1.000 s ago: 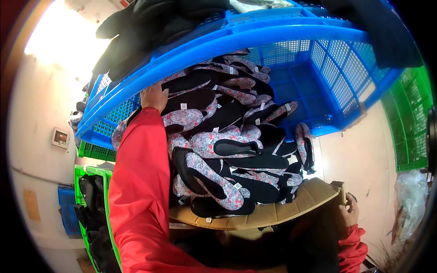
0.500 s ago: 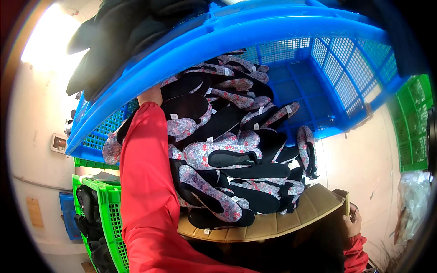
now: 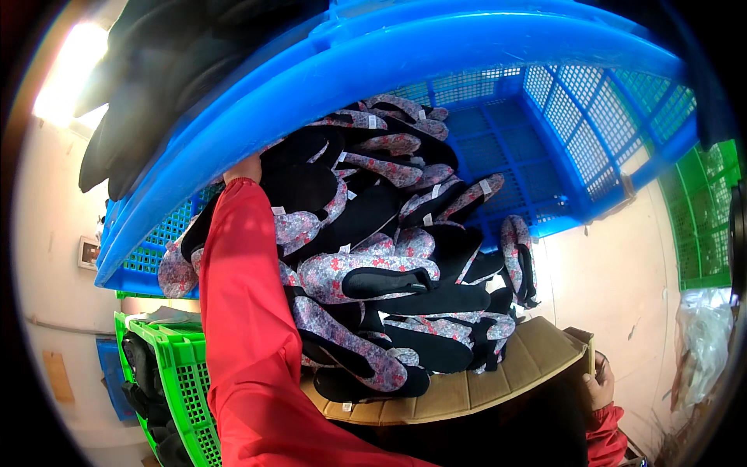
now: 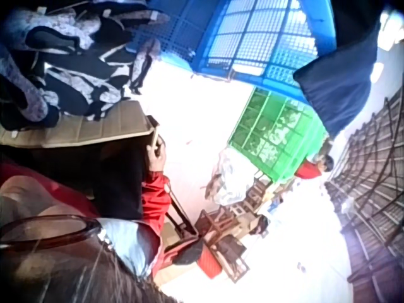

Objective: The person sits on the floor and repeatedly picks up floral-patterned slippers from a blue basket. They manipulate the heel and strap areas of each slipper, appearing to adjust or repair them, then place them into a green basket. The process is repeated for multiple slippers.

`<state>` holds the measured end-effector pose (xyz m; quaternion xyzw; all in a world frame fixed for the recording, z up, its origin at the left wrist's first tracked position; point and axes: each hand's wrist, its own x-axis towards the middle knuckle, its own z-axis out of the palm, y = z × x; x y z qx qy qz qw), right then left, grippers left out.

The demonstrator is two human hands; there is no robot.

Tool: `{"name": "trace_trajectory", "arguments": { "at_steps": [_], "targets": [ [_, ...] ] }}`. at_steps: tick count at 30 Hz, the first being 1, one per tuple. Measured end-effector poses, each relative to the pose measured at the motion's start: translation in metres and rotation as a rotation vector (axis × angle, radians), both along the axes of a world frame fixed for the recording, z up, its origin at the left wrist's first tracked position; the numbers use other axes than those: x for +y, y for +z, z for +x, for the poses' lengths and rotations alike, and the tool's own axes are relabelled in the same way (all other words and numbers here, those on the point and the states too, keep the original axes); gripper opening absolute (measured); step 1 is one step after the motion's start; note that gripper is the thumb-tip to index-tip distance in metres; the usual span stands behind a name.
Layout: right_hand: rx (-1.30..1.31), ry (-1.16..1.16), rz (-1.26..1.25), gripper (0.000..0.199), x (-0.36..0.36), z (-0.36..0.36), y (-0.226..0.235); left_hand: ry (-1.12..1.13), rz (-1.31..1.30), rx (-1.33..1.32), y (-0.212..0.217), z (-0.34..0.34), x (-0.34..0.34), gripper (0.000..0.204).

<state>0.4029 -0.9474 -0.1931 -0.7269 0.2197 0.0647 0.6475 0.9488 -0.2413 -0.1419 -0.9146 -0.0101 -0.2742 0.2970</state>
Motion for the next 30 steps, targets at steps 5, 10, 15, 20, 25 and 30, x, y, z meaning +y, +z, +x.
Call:
{"name": "trace_trajectory", "arguments": {
  "at_steps": [5,10,15,20,25,30],
  "targets": [
    [-0.001,-0.024,0.01,0.069,0.001,-0.005,-0.005,-0.083,0.058,-0.044,-0.019,0.022,0.005,0.096],
    [0.004,0.01,-0.009,0.069,-0.002,0.001,-0.004,-0.038,0.045,0.021,-0.016,0.027,0.018,0.084],
    [0.012,-0.011,-0.008,0.07,0.002,-0.002,-0.001,0.043,-0.069,0.099,0.002,0.012,-0.034,0.072],
    [0.009,0.022,0.016,0.071,-0.001,0.002,-0.003,-0.095,-0.125,0.185,0.013,0.002,-0.012,0.056],
    [-0.011,-0.006,0.082,0.071,0.001,-0.002,-0.006,-0.376,-0.306,0.374,0.035,-0.043,-0.03,0.054],
    [-0.036,0.04,-0.001,0.071,0.001,0.0,0.0,-0.351,-0.496,0.619,0.062,-0.115,-0.057,0.053]
  ]
}}
